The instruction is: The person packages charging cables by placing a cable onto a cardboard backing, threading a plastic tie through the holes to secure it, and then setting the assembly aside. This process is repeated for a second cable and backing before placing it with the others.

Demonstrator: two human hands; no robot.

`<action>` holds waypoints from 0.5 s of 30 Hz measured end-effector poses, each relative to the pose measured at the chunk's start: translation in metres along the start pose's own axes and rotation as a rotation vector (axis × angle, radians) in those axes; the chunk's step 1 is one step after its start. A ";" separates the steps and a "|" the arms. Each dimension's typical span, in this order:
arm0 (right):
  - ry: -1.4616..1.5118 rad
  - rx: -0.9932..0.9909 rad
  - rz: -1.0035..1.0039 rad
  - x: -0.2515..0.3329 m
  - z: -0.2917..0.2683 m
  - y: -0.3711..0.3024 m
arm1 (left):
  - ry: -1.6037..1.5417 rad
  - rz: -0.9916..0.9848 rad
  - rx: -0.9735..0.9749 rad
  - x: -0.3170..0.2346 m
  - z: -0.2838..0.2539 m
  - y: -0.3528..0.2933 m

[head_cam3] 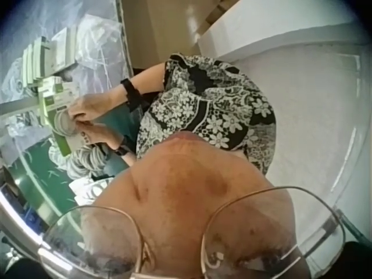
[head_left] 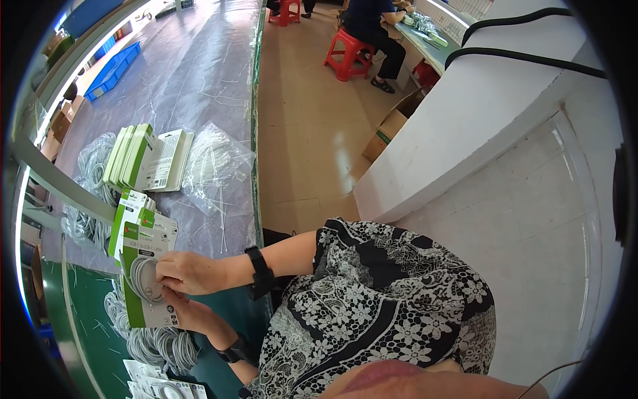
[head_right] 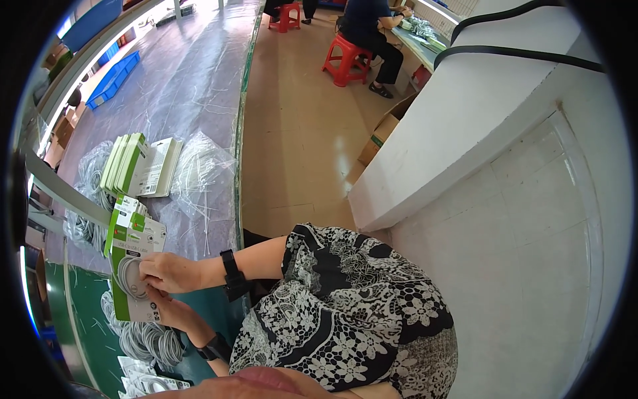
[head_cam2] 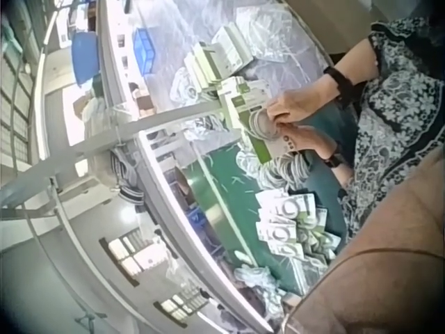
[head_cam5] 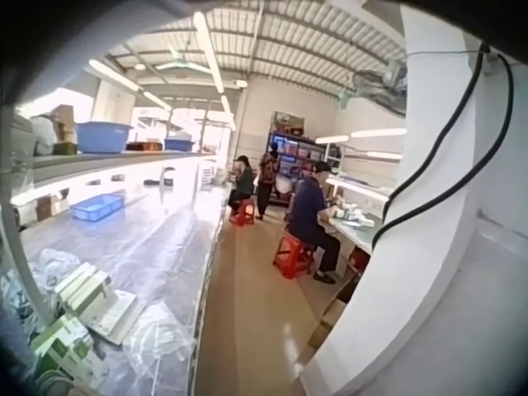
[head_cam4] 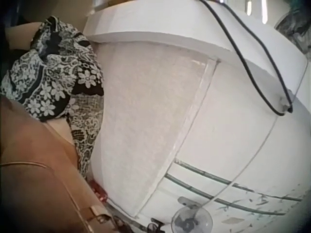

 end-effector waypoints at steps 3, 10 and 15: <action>-0.034 0.032 0.018 -0.008 0.002 0.003 | -0.016 0.012 -0.035 0.004 -0.004 0.001; -0.043 0.046 -0.029 -0.027 0.026 -0.005 | -0.016 -0.029 0.037 0.034 -0.033 0.014; -0.412 -0.001 -0.129 -0.024 -0.001 -0.016 | -0.345 -0.074 0.250 0.055 0.018 0.011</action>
Point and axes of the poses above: each hand's wrist, its own y-axis towards the middle knuckle, its own z-axis out of the palm, x = y × z, the point moved 10 cm from there along y, towards the middle knuckle, and after that the axes turned 12 degrees about y, right-handed, at the moved point
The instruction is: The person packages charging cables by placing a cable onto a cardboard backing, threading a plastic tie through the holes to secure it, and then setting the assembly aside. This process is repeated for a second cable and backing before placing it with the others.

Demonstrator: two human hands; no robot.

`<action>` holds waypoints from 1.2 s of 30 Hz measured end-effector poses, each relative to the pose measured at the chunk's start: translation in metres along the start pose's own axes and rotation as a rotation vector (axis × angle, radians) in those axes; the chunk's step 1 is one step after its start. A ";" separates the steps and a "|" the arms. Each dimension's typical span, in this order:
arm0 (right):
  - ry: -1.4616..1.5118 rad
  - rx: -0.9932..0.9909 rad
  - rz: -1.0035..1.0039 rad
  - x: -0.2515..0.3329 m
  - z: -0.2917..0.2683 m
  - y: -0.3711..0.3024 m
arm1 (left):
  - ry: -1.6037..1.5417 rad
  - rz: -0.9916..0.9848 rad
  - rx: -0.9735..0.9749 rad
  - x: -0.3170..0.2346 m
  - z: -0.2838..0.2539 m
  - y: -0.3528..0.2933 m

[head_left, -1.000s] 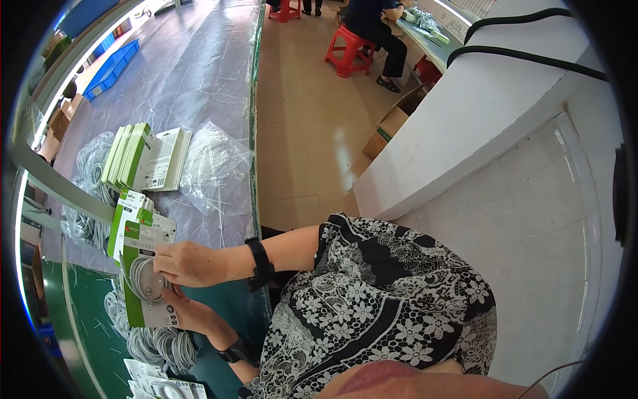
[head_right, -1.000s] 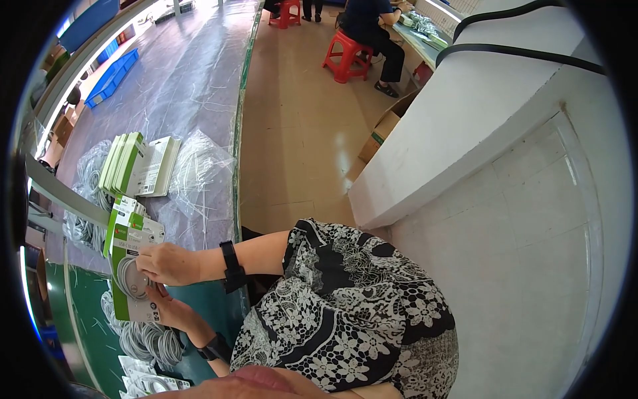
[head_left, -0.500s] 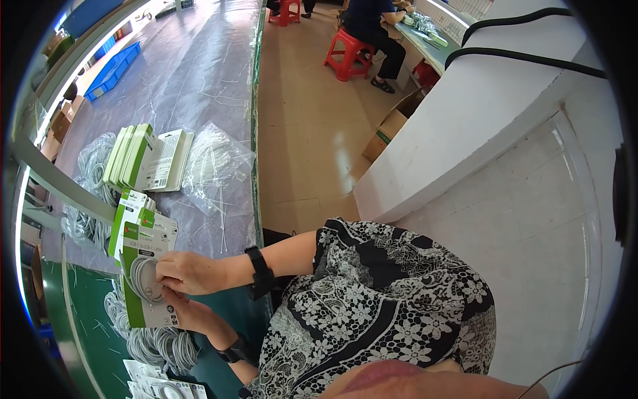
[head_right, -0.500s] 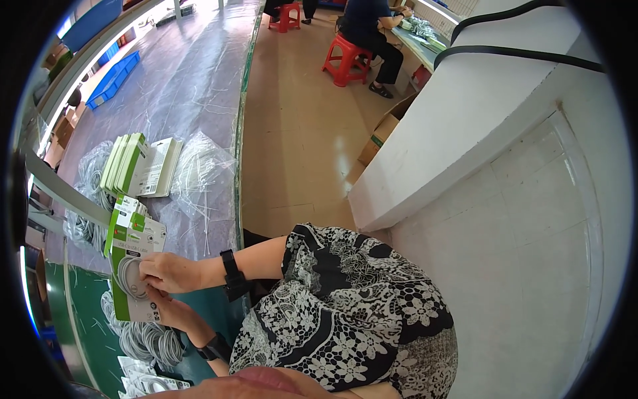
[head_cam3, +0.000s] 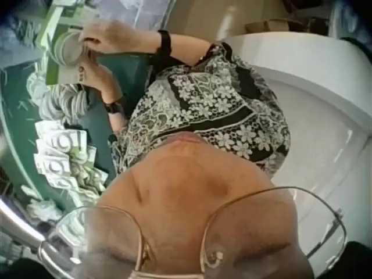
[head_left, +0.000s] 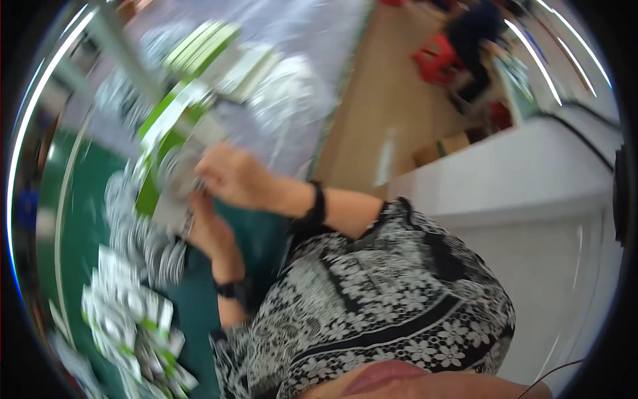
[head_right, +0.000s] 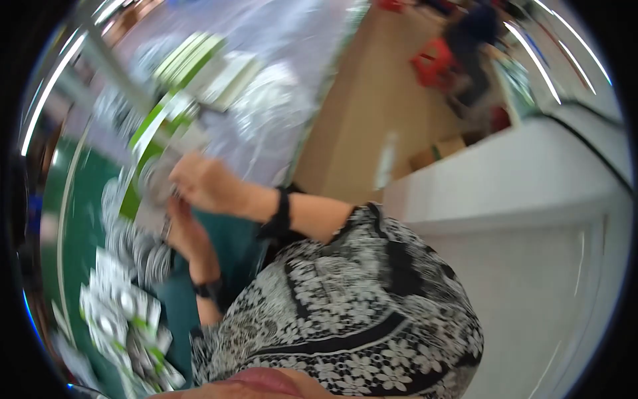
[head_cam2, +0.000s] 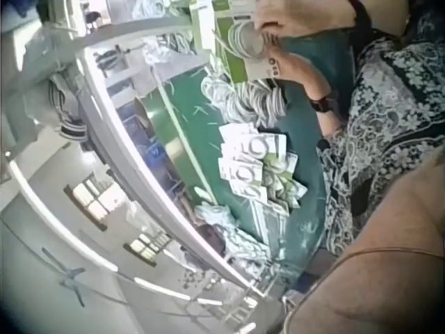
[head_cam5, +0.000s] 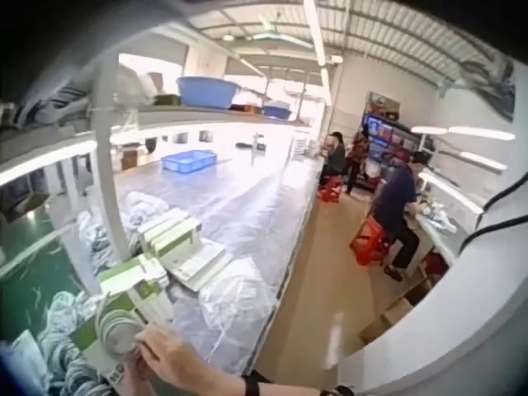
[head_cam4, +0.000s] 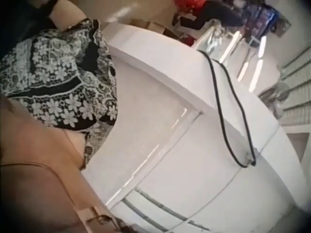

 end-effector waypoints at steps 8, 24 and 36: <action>-0.326 0.131 -0.120 0.051 0.107 -0.014 | -0.130 -0.010 -0.044 -0.033 -0.091 0.027; -0.209 0.336 -0.120 0.071 0.259 -0.030 | 0.041 0.103 -0.267 -0.065 -0.246 0.028; -0.242 0.360 -0.119 0.065 0.252 -0.028 | 0.293 0.114 -0.292 -0.066 -0.233 0.021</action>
Point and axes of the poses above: each hand's wrist, its own y-axis towards the middle knuckle, its own z-axis out of the palm, x = y × z, the point moved 10 cm from there along y, towards the middle knuckle, and after that the axes turned 12 degrees about y, right-handed, at the moved point
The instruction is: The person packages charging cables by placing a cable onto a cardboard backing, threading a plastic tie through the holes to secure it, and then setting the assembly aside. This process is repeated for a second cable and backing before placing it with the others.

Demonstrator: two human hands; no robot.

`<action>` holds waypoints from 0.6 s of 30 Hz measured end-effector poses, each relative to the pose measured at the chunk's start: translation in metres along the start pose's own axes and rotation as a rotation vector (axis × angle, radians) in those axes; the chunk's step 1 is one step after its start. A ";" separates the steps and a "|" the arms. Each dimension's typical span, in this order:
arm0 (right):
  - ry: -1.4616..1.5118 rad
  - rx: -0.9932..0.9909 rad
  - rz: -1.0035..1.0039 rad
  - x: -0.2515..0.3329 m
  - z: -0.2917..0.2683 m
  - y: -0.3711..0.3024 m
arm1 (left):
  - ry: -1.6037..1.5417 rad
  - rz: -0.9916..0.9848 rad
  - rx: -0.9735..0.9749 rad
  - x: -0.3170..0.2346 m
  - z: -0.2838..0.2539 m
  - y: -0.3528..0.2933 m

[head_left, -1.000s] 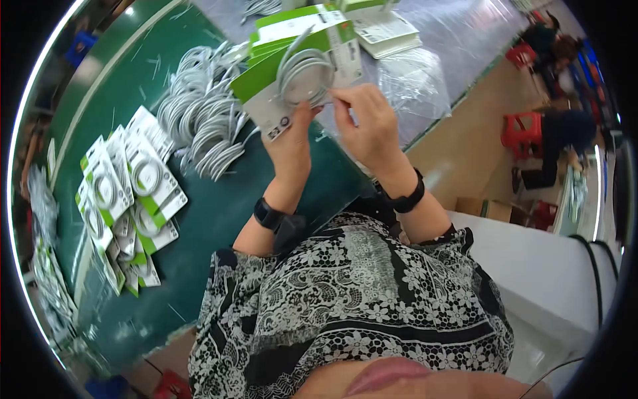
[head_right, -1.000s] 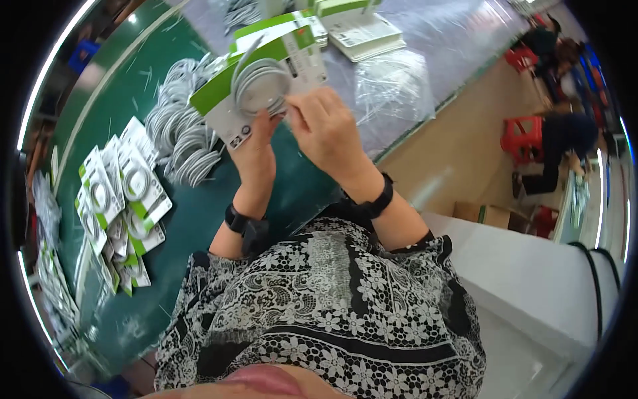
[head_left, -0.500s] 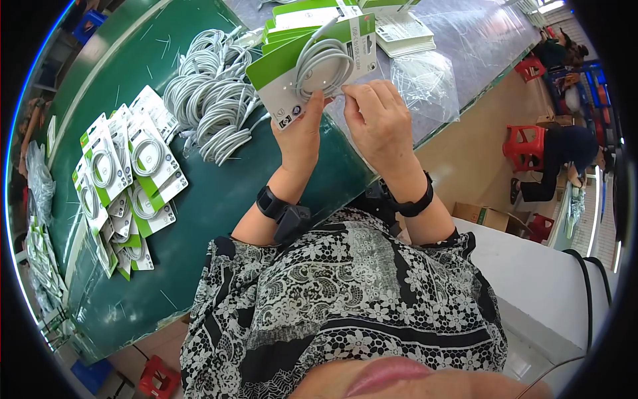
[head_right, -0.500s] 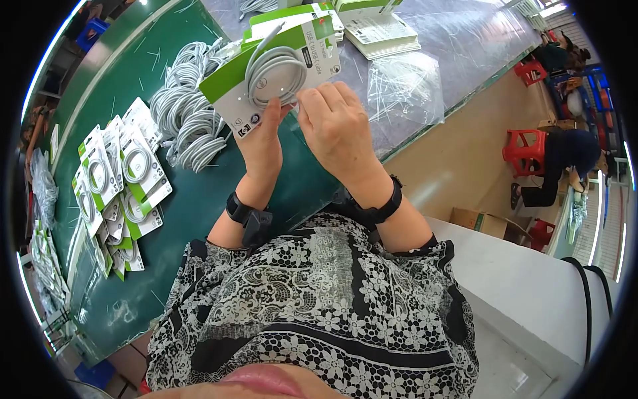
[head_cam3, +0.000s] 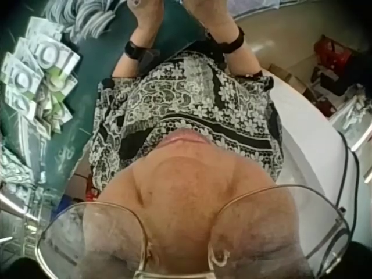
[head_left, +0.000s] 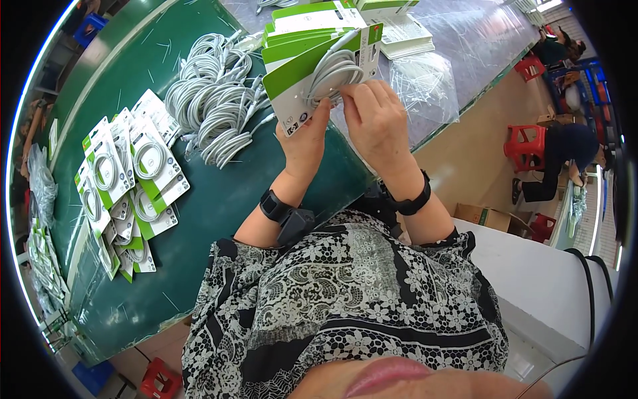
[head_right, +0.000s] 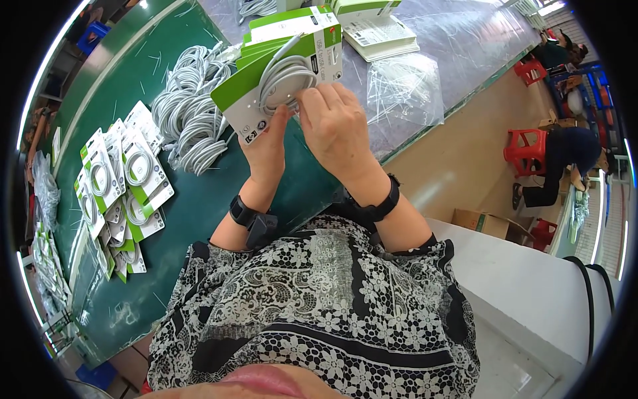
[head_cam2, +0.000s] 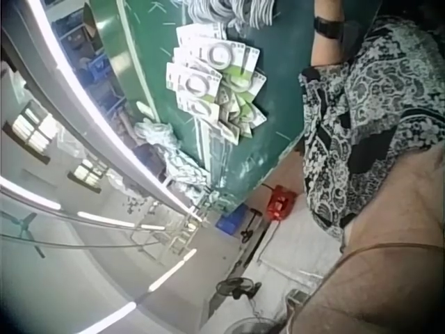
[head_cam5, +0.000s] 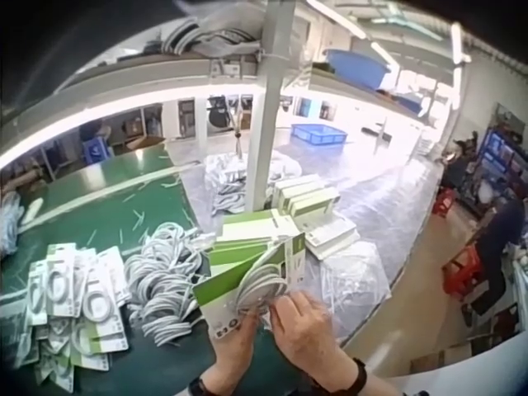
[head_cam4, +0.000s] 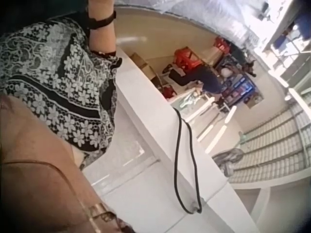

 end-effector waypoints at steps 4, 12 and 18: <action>-0.050 0.066 -0.015 0.004 0.006 -0.001 | 0.018 -0.043 0.038 0.005 0.000 -0.002; 0.461 -0.294 0.539 -0.111 -0.075 -0.037 | -0.453 -0.296 0.175 -0.012 0.017 -0.001; 0.751 -0.080 0.395 -0.113 -0.011 -0.067 | -0.492 -0.443 0.307 -0.009 0.059 -0.043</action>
Point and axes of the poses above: each hand's wrist, its own y-axis towards the middle knuckle, its own z-axis out of the palm, x = y × z, the point moved 10 cm from there along y, towards the middle knuckle, and after that the axes turned 12 degrees about y, right-handed, at the moved point
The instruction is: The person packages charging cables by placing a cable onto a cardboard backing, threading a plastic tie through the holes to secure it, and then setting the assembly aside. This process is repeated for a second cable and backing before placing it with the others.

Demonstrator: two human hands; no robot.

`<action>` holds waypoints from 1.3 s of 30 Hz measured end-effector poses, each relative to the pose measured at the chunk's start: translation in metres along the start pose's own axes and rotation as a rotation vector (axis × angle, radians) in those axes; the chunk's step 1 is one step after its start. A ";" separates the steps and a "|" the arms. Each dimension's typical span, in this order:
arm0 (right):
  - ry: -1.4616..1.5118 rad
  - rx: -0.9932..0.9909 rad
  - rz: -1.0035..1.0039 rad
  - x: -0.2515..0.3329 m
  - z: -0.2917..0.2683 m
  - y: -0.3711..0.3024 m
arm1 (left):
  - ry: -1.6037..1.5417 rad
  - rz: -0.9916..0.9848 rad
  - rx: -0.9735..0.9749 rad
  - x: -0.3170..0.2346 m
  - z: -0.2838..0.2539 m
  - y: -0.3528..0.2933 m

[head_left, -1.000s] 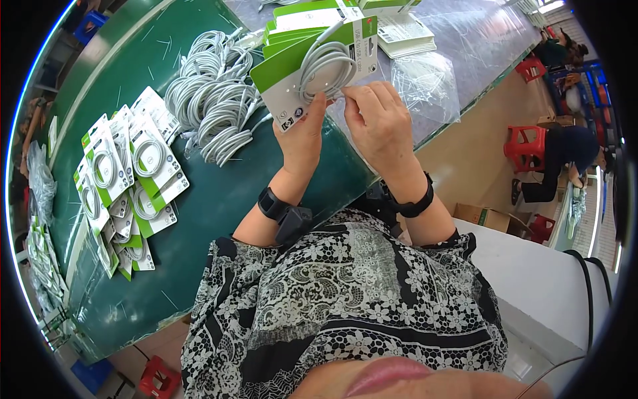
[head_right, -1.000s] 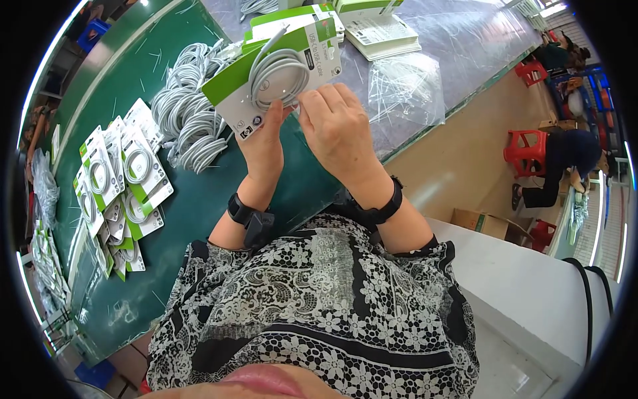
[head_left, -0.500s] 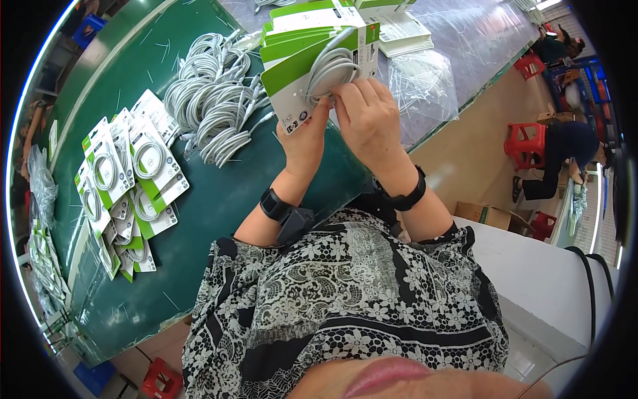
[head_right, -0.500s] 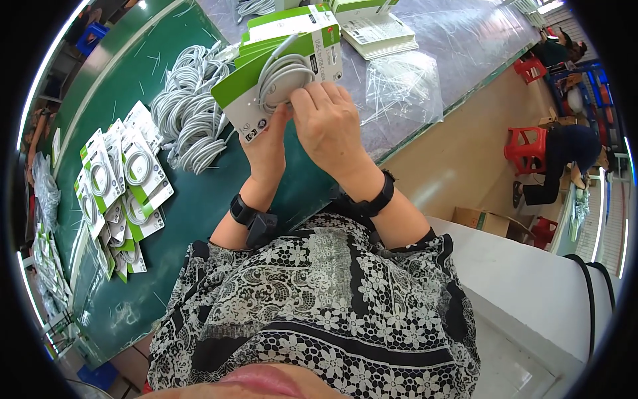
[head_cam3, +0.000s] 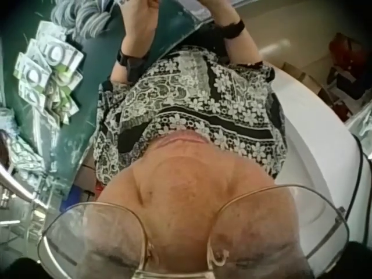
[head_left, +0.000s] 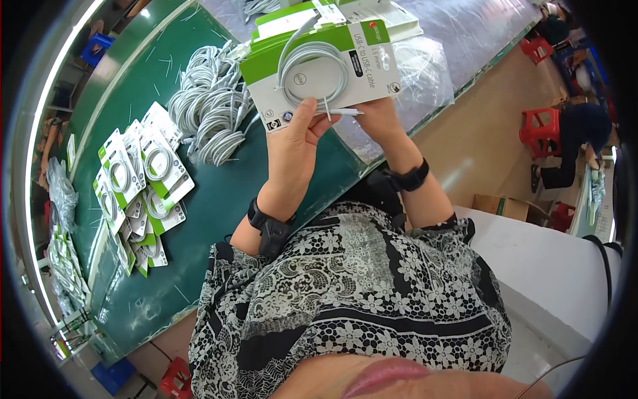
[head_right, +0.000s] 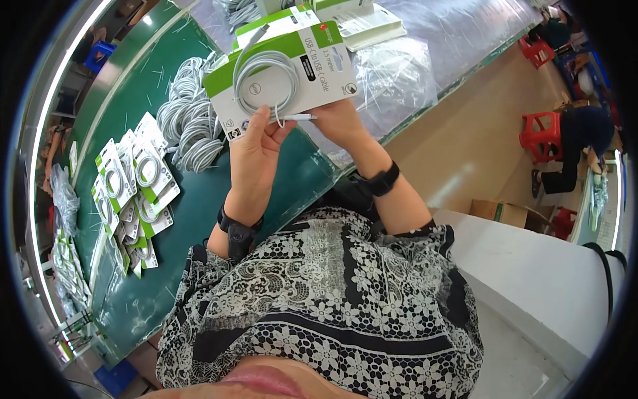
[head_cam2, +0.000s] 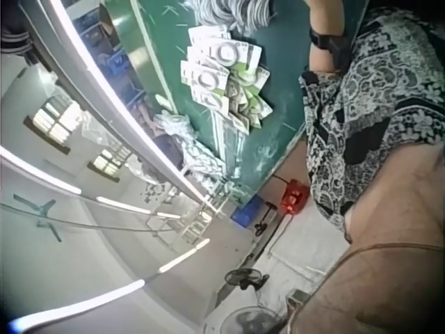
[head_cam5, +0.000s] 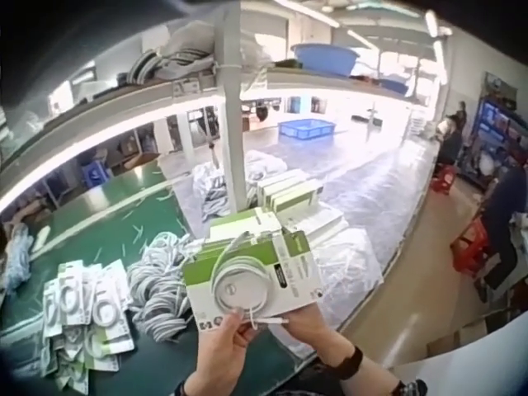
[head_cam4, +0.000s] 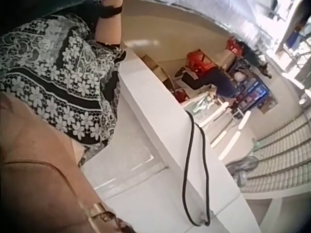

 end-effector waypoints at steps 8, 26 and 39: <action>0.080 0.043 0.005 0.008 -0.008 -0.006 | 0.013 -0.034 0.071 0.019 0.021 -0.003; -0.077 -0.008 -0.102 0.017 -0.003 -0.001 | -0.002 0.042 0.067 -0.008 0.035 -0.014; 0.825 -0.049 0.520 -0.012 -0.010 -0.015 | -0.253 -0.141 0.378 0.016 0.014 -0.020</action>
Point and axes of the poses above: each hand's wrist, its own y-axis towards the middle knuckle, its own z-axis out of the palm, x = y × z, the point moved 10 cm from there along y, towards the middle knuckle, and after that the axes turned 12 degrees about y, right-handed, at the moved point
